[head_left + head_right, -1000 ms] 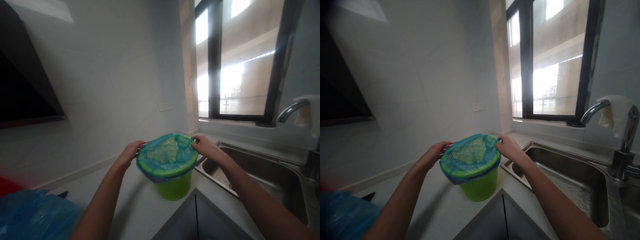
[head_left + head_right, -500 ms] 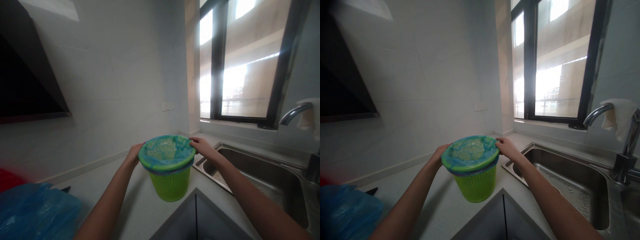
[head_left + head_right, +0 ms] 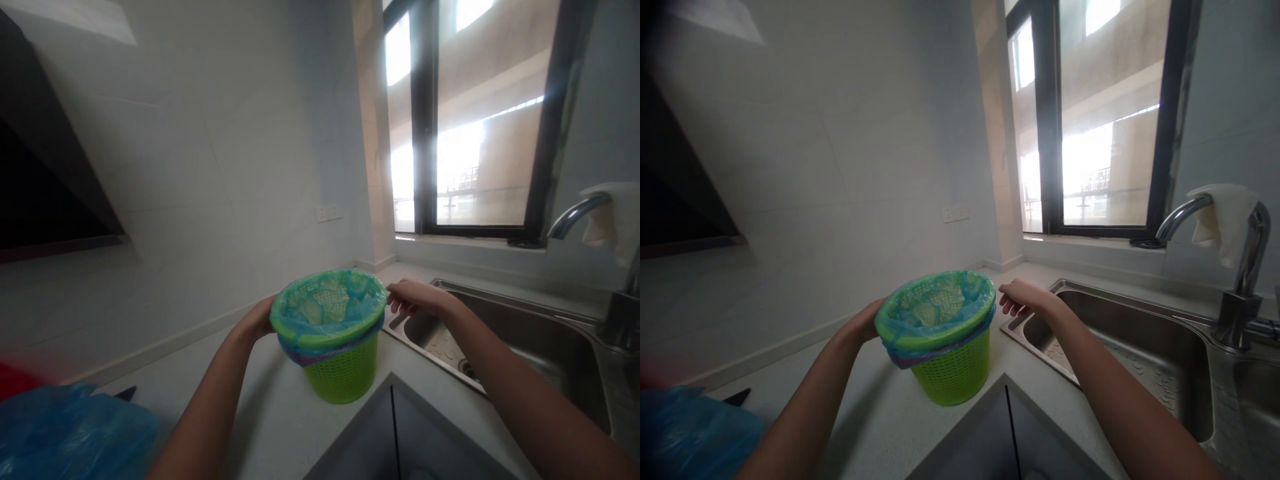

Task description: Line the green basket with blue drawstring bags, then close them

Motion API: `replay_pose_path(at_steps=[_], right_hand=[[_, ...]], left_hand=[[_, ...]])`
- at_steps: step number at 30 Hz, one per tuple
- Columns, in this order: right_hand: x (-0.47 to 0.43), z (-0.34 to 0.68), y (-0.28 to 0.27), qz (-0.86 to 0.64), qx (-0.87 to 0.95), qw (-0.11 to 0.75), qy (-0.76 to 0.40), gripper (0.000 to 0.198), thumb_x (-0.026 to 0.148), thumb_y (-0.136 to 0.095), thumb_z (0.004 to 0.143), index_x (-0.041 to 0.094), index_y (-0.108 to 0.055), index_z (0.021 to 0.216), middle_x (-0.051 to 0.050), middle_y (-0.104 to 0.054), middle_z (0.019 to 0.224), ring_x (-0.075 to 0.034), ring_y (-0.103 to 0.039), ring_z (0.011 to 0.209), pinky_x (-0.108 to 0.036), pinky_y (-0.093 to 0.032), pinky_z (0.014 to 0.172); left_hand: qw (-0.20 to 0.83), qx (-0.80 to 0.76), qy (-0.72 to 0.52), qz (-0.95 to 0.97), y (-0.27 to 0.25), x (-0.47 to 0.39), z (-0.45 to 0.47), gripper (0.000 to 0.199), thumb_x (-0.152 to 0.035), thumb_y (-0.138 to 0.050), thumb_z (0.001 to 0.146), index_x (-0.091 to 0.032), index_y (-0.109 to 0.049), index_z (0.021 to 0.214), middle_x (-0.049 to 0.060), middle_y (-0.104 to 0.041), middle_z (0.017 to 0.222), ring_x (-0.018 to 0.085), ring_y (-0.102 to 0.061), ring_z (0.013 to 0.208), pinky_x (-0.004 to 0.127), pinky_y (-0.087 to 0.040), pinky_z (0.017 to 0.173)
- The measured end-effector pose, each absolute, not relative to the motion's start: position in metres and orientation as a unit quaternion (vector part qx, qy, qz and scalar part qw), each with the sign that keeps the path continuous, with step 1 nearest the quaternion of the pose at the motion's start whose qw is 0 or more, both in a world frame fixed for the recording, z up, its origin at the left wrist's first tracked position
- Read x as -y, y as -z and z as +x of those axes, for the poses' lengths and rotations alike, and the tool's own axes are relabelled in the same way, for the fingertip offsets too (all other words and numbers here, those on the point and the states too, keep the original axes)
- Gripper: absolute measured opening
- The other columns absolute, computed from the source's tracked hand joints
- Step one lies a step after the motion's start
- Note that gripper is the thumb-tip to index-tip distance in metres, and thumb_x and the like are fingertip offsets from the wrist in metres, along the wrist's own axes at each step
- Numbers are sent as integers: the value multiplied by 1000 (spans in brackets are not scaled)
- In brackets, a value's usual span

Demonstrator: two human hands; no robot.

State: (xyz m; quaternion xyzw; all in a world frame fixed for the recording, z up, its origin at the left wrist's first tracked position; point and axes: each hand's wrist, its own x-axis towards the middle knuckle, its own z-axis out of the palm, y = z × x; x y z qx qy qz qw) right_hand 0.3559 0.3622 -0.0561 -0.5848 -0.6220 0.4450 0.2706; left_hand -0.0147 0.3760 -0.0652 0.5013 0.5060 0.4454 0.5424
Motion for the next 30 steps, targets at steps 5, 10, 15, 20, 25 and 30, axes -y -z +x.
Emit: replay_pose_path(at_steps=[5, 10, 15, 20, 25, 30], right_hand=[[-354, 354, 54, -510, 628, 210, -548, 36, 41, -53, 89, 10, -69, 77, -14, -73, 81, -11, -59, 55, -19, -46, 44], [-359, 348, 58, -484, 590, 290, -577, 21, 25, -60, 86, 12, -63, 70, -5, -65, 66, -7, -54, 50, -16, -47, 43], [-360, 346, 56, -508, 545, 363, -560, 21, 25, -58, 87, 12, -61, 70, -6, -65, 67, -11, -63, 57, -17, -51, 46], [-357, 343, 52, -518, 537, 436, -503, 21, 20, -58, 82, 15, -52, 62, 0, -54, 53, -6, -48, 44, -16, -41, 41], [-356, 340, 52, -464, 552, 485, -494, 24, 17, -59, 74, 19, -40, 59, 7, -40, 48, -3, -31, 41, -17, -23, 39], [-359, 342, 53, -506, 604, 517, -336, 18, 19, -59, 71, 20, -44, 62, 6, -43, 47, -8, -37, 44, -23, -26, 47]], left_hand=[[564, -508, -440, 480, 46, -366, -8, 20, -30, -75, 63, -15, -70, 73, 12, -73, 76, 24, -66, 66, 36, -57, 64], [462, -523, -536, 475, 46, -369, -10, 25, -21, -75, 55, -14, -65, 77, 6, -68, 64, 19, -61, 54, 29, -50, 52], [363, -522, -606, 477, 46, -372, -10, 41, -22, -76, 48, -17, -60, 86, 1, -66, 63, 15, -57, 51, 23, -42, 47], [286, -508, -624, 521, 44, -369, -2, 40, -24, -73, 44, -18, -60, 82, 4, -69, 72, 18, -61, 61, 25, -44, 55], [183, -534, -586, 581, 40, -365, 1, 31, -22, -62, 49, -18, -64, 80, 2, -65, 71, 17, -56, 63, 26, -41, 58], [109, -537, -547, 633, 36, -357, 7, 27, -22, -56, 53, -18, -65, 78, 2, -64, 73, 18, -57, 69, 28, -41, 63]])
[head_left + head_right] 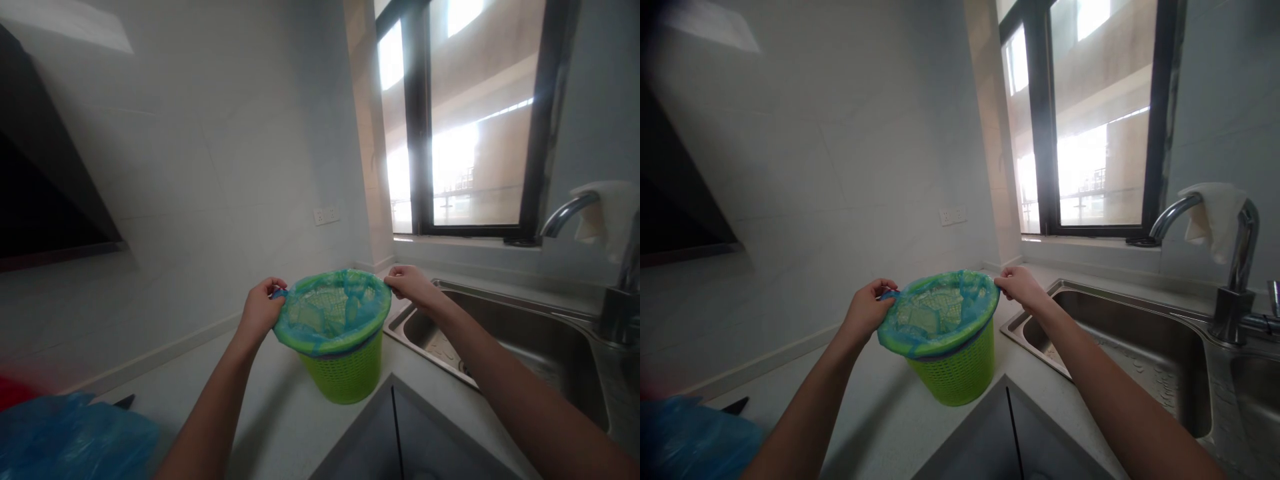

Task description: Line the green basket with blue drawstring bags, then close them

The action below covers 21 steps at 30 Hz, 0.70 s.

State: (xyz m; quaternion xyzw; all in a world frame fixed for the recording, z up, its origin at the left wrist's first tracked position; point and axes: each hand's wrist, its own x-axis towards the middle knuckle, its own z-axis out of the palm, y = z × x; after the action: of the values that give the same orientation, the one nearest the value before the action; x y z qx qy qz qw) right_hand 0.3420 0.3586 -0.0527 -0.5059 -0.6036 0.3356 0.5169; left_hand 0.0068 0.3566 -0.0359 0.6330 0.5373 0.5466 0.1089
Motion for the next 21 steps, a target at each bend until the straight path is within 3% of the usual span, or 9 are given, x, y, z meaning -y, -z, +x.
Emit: replay_pose_path(at_steps=[5, 10, 12, 16, 21], right_hand=[[-358, 343, 52, -531, 695, 485, -2, 10, 14, -57, 71, 20, -50, 72, 2, -55, 61, -13, -47, 58, -26, -27, 57], [-350, 340, 47, -522, 741, 403, 123, 10, 15, -49, 82, 21, -55, 88, -2, -58, 68, -16, -46, 60, -30, -22, 58], [-351, 339, 47, -511, 739, 427, 101, 9, 16, -49, 84, 21, -55, 87, -2, -60, 71, -16, -50, 63, -29, -26, 60], [-362, 339, 52, -533, 636, 558, -24, 5, 17, -54, 81, 21, -52, 78, 0, -59, 68, -16, -54, 66, -27, -35, 63], [-376, 338, 55, -469, 506, 640, -339, 13, 12, -59, 74, 21, -49, 73, -2, -66, 74, -14, -61, 69, -26, -49, 68]], left_hand=[[111, -538, -547, 632, 33, -349, 18, 23, -28, -61, 60, -19, -64, 81, 2, -62, 73, 19, -55, 68, 28, -40, 61], [113, -541, -535, 639, 28, -337, 25, 19, -27, -62, 64, -20, -65, 81, 0, -58, 69, 18, -54, 65, 28, -38, 58], [92, -555, -526, 638, 29, -334, 26, 17, -25, -61, 65, -20, -66, 81, 0, -58, 69, 18, -53, 63, 27, -37, 57], [76, -586, -505, 629, 35, -339, 24, 16, -24, -60, 66, -21, -68, 81, 2, -60, 69, 18, -51, 59, 28, -34, 54], [126, -636, -476, 594, 34, -341, 16, 18, -27, -58, 67, -21, -66, 81, 4, -60, 60, 21, -52, 48, 29, -33, 46]])
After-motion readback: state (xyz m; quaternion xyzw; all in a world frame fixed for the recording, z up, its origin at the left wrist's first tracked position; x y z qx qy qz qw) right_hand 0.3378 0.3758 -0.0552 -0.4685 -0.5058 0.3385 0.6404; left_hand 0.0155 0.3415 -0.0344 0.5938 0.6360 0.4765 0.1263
